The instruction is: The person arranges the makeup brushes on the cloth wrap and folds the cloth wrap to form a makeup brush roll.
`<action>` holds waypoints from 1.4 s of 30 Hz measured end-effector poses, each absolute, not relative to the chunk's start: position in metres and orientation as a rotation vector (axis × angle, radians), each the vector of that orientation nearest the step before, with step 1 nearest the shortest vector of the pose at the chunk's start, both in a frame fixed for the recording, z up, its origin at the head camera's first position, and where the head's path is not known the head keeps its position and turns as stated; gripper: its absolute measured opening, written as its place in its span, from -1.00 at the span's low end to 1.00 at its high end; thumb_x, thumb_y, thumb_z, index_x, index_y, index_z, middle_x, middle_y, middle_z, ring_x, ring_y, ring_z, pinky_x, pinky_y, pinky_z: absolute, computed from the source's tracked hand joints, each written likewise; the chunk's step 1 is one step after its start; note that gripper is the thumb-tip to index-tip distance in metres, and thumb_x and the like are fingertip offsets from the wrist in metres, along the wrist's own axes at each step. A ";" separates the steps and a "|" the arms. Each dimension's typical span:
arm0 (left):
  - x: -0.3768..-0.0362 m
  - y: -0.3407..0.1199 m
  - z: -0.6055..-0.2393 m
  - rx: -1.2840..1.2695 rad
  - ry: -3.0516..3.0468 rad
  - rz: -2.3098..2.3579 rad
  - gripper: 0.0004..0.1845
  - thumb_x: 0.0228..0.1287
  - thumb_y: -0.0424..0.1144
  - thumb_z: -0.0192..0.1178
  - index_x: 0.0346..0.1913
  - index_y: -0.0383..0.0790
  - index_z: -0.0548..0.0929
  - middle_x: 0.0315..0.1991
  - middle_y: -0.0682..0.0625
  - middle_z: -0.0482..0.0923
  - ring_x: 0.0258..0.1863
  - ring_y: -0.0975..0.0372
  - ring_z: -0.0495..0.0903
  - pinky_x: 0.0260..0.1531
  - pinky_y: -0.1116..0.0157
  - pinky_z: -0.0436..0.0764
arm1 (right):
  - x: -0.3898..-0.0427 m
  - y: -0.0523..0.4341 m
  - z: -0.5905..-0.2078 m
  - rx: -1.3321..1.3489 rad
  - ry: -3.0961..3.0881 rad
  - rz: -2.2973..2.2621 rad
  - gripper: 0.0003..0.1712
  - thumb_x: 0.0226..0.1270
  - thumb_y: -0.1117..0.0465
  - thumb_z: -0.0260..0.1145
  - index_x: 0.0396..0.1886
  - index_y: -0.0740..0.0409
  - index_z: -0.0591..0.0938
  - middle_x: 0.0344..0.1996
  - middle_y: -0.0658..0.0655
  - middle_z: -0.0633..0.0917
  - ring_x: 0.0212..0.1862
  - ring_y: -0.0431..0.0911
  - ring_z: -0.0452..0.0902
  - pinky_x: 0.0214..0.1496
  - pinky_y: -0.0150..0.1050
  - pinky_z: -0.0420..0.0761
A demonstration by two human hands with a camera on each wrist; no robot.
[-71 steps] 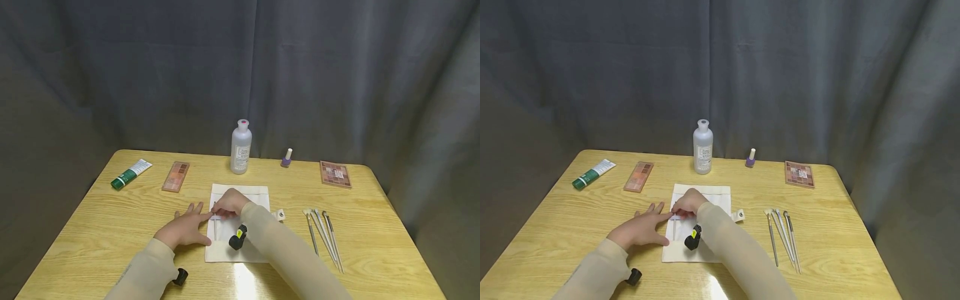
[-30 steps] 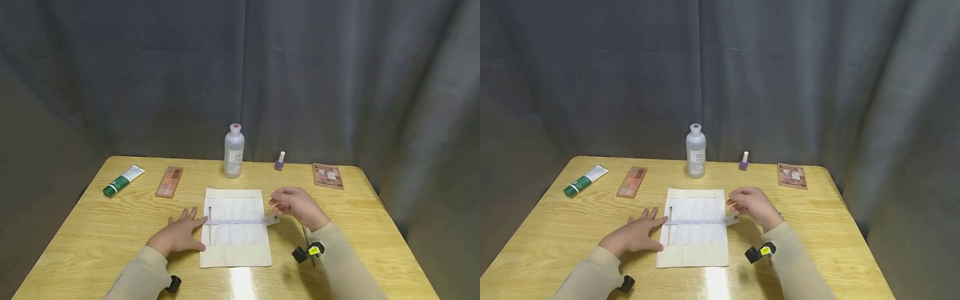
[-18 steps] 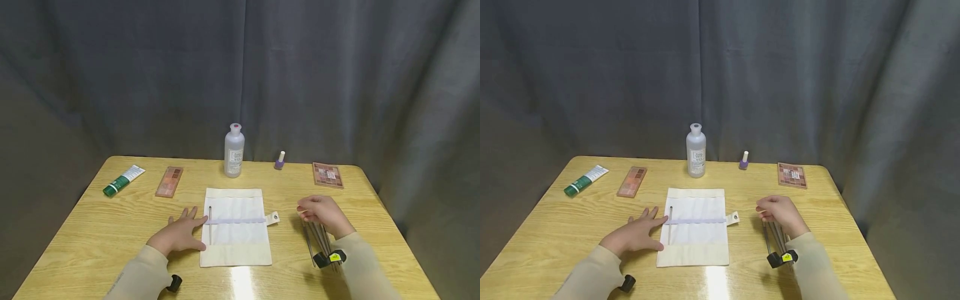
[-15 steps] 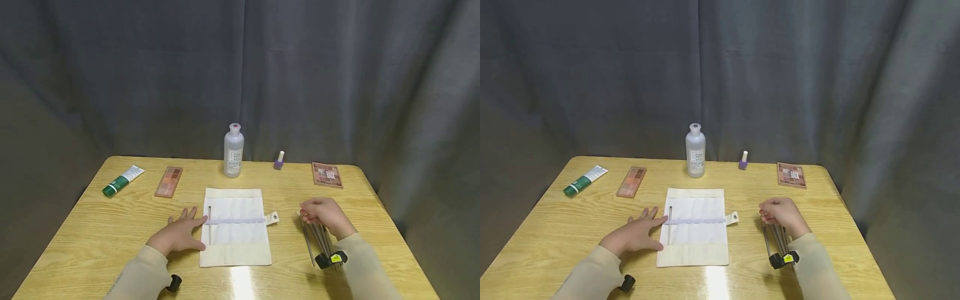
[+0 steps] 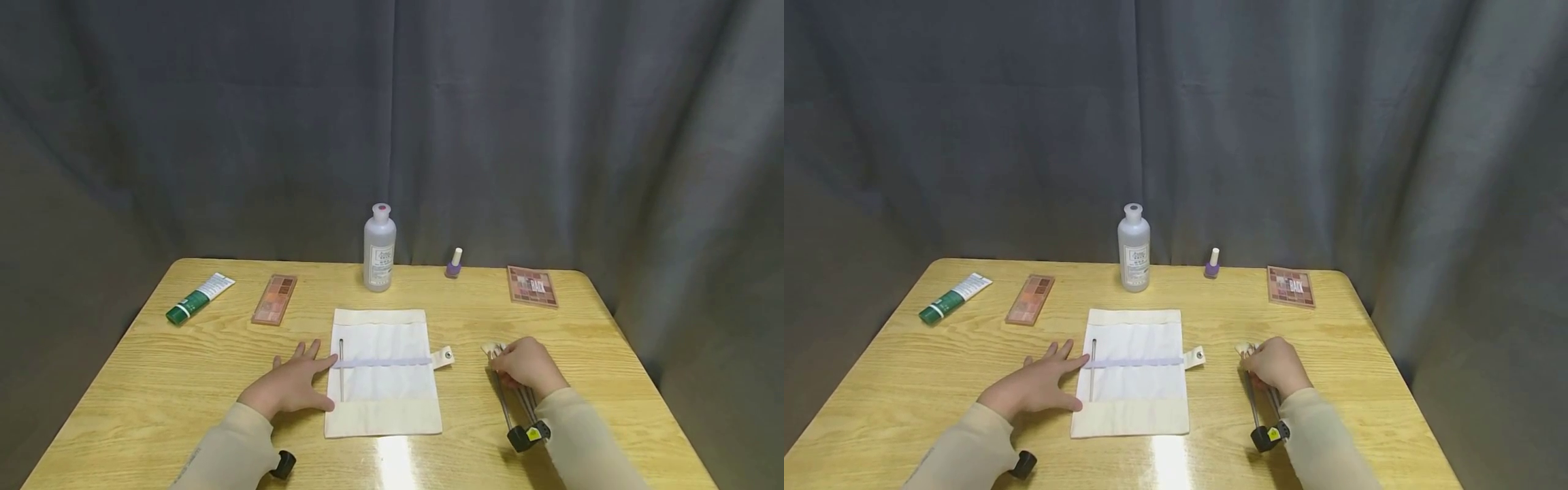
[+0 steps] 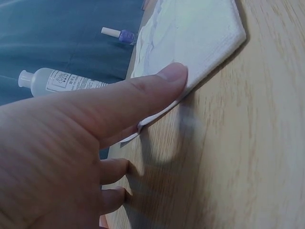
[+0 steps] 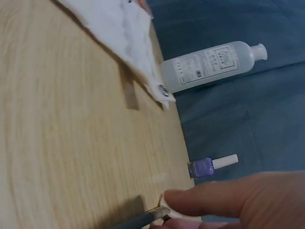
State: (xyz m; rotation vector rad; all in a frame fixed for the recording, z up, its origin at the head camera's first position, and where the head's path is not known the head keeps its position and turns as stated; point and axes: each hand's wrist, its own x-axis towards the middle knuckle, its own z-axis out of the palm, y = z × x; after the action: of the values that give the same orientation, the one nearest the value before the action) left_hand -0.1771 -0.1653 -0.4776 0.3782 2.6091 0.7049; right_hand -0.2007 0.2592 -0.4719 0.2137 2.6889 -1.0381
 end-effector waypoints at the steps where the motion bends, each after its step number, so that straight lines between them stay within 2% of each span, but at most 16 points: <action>1: -0.177 -0.165 -0.477 0.380 2.610 0.705 -0.05 0.04 0.03 0.51 0.51 -0.09 0.37 0.59 -0.33 -0.12 0.55 -0.29 -0.24 0.32 -0.48 -0.30 | -0.200 0.258 -0.473 0.223 2.697 -1.014 -0.77 0.22 0.23 0.44 -0.56 0.26 0.68 -0.65 0.10 0.67 -0.60 -0.11 0.59 -0.50 -0.24 0.62; 7: -0.174 -0.165 -0.475 0.381 2.602 0.711 -0.05 0.04 0.03 0.51 0.51 -0.10 0.36 0.59 -0.36 -0.12 0.55 -0.31 -0.23 0.31 -0.48 -0.29 | -0.196 0.250 -0.477 0.228 2.747 -0.926 -0.62 0.10 0.29 0.47 -0.83 0.18 0.56 -0.85 0.05 0.55 -0.75 -0.15 0.45 -0.57 -0.28 0.52; 12: -0.175 -0.166 -0.478 0.385 2.610 0.700 -0.05 0.05 0.03 0.51 0.52 -0.10 0.36 0.59 -0.35 -0.12 0.55 -0.31 -0.23 0.31 -0.49 -0.28 | -0.198 0.247 -0.479 0.201 2.754 -0.907 -0.69 0.04 0.32 0.43 -0.81 0.20 0.59 -0.87 0.05 0.54 -0.77 -0.14 0.47 -0.59 -0.29 0.55; 15: -0.176 -0.166 -0.479 0.391 2.607 0.706 -0.05 0.06 0.03 0.50 0.52 -0.09 0.35 0.59 -0.34 -0.13 0.55 -0.30 -0.25 0.31 -0.49 -0.29 | -0.200 0.249 -0.482 0.190 2.709 -0.964 -0.75 0.07 0.30 0.41 -0.74 0.23 0.62 -0.80 0.08 0.61 -0.70 -0.11 0.57 -0.56 -0.26 0.60; 19: -0.177 -0.165 -0.478 0.389 2.603 0.717 -0.05 0.06 0.04 0.50 0.52 -0.09 0.35 0.59 -0.34 -0.13 0.55 -0.30 -0.25 0.31 -0.49 -0.30 | -0.203 0.255 -0.485 0.158 2.563 -1.182 -0.77 0.20 0.25 0.38 -0.59 0.29 0.67 -0.65 0.12 0.69 -0.57 -0.08 0.66 -0.46 -0.20 0.69; 22: -0.176 -0.166 -0.478 0.385 2.603 0.718 -0.05 0.06 0.03 0.51 0.52 -0.10 0.35 0.59 -0.35 -0.13 0.55 -0.30 -0.25 0.31 -0.49 -0.29 | -0.206 0.260 -0.486 0.125 2.402 -1.385 -0.78 0.30 0.23 0.34 -0.34 0.37 0.70 -0.55 0.12 0.68 -0.51 -0.10 0.65 -0.40 -0.18 0.72; 25: -0.176 -0.166 -0.478 0.387 2.602 0.717 -0.05 0.06 0.02 0.51 0.52 -0.10 0.35 0.59 -0.35 -0.13 0.55 -0.30 -0.25 0.31 -0.48 -0.29 | -0.209 0.265 -0.487 0.101 2.233 -1.559 -0.66 0.38 0.22 0.28 -0.05 0.45 0.65 -0.46 0.11 0.67 -0.44 -0.12 0.64 -0.32 -0.18 0.74; 27: -0.176 -0.165 -0.478 0.387 2.604 0.714 -0.05 0.06 0.02 0.51 0.52 -0.09 0.35 0.59 -0.35 -0.13 0.55 -0.30 -0.25 0.31 -0.48 -0.29 | -0.211 0.269 -0.488 0.073 2.131 -1.646 -0.59 0.43 0.21 0.23 0.07 0.49 0.58 -0.39 0.12 0.69 -0.39 -0.13 0.67 -0.25 -0.18 0.75; 31: -0.175 -0.166 -0.478 0.386 2.605 0.700 -0.05 0.06 0.03 0.51 0.52 -0.10 0.35 0.59 -0.35 -0.12 0.55 -0.31 -0.23 0.31 -0.49 -0.28 | -0.216 0.272 -0.491 0.004 1.948 -1.779 -0.58 0.52 0.19 0.17 0.11 0.50 0.51 -0.22 0.17 0.74 -0.28 -0.11 0.72 -0.13 -0.18 0.74; 35: -0.174 -0.167 -0.476 0.383 2.609 0.680 -0.05 0.06 0.09 0.49 0.52 -0.09 0.35 0.59 -0.35 -0.11 0.55 -0.31 -0.21 0.31 -0.49 -0.26 | -0.222 0.268 -0.492 -0.011 1.794 -1.904 -0.60 0.53 0.22 0.19 0.15 0.46 0.47 -0.10 0.19 0.76 -0.22 -0.11 0.75 -0.08 -0.19 0.74; 39: -0.174 -0.166 -0.475 0.389 2.623 0.668 -0.03 0.04 0.14 0.49 0.52 -0.09 0.36 0.58 -0.36 -0.10 0.55 -0.32 -0.23 0.31 -0.49 -0.24 | -0.228 0.260 -0.487 -0.036 1.738 -1.962 -0.43 0.52 0.25 0.20 0.36 0.50 0.33 -0.06 0.17 0.76 -0.20 -0.12 0.75 -0.06 -0.20 0.73; 42: -0.174 -0.165 -0.477 0.394 2.644 0.664 -0.02 0.01 0.14 0.51 0.51 -0.09 0.37 0.60 -0.32 -0.10 0.57 -0.27 -0.29 0.31 -0.49 -0.23 | -0.234 0.251 -0.480 -0.058 1.720 -1.978 -0.37 0.53 0.26 0.19 0.44 0.48 0.26 -0.07 0.15 0.76 -0.20 -0.13 0.75 -0.06 -0.21 0.73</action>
State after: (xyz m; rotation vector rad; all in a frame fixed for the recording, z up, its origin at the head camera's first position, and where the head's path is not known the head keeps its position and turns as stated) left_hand -0.1741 -0.1648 -0.4774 0.3936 2.6438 0.6638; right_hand -0.2335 0.2507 -0.4802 -0.0585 1.7201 -1.9775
